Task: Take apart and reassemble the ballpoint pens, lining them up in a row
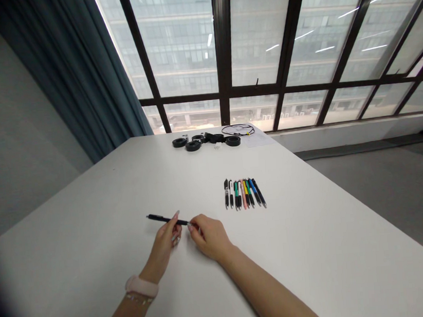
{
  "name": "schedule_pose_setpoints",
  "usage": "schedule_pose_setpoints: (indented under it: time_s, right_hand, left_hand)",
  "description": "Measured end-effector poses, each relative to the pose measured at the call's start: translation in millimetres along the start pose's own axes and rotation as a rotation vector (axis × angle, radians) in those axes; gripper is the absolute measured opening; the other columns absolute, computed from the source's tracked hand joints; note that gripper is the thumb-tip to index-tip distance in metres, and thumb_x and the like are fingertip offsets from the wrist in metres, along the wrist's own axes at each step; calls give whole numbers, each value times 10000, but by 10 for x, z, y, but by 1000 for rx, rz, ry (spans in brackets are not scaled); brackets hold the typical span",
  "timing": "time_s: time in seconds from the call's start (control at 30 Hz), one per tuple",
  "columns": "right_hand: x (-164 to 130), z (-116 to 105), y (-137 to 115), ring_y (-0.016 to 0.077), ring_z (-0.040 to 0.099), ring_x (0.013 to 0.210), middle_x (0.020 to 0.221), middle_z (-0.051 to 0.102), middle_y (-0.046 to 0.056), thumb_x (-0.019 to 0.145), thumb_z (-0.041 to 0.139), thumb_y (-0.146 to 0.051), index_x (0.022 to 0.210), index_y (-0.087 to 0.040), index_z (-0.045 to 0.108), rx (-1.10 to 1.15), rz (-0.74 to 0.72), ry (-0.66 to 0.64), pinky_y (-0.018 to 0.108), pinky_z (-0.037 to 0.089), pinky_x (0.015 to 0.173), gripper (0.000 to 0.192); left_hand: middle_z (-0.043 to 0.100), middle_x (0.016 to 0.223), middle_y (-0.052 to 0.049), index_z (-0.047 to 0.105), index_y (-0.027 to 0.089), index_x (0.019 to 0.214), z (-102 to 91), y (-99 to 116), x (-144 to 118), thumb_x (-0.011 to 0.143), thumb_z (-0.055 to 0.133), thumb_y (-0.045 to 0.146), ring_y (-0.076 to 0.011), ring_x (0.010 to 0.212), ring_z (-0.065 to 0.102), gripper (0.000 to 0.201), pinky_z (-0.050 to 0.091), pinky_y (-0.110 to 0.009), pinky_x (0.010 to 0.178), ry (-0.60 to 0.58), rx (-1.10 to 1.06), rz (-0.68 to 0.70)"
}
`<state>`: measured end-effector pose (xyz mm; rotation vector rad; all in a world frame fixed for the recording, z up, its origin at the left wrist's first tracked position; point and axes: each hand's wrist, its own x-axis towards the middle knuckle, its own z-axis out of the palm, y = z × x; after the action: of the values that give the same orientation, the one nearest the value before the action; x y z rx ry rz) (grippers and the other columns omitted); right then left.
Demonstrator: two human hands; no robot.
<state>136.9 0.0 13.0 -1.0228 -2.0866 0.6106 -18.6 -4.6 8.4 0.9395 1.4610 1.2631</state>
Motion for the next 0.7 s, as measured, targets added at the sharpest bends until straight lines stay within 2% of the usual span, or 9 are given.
schedule_pose_setpoints:
  time_s: [0.13,0.37,0.57,0.7]
  right_hand:
    - [-1,5,3,125,561,645,789,648,13,933,426,-268,986,-201,574,2,0,2,224,402,632,171]
    - [18,31,37,126,539,608,708,616,-1,933,433,-309,874,-203,579,-43,7,-10,218,364,595,191]
    - [0,7,17,118,505,587,682,578,-10,911,415,-258,804,-199,553,-29,-21,4,213,353,581,184]
    - [-8,-1,10,118,508,587,684,585,-14,906,419,-240,832,-202,555,-19,-9,-9,210,362,585,160]
  left_hand:
    - [333,420,71,433,190,498,2,2,4,664,532,708,-65,384,302,552,217,-199,386,-17,42,29]
    - [370,428,64,457,186,516,1,-36,30,652,538,715,-71,385,328,552,236,-206,386,-6,46,22]
    - [472,489,40,619,145,669,13,-8,31,653,578,671,-88,437,399,528,294,-212,422,3,-45,81]
    - [499,500,24,641,139,660,6,-21,52,654,567,679,-98,449,430,545,323,-223,440,0,-41,95]
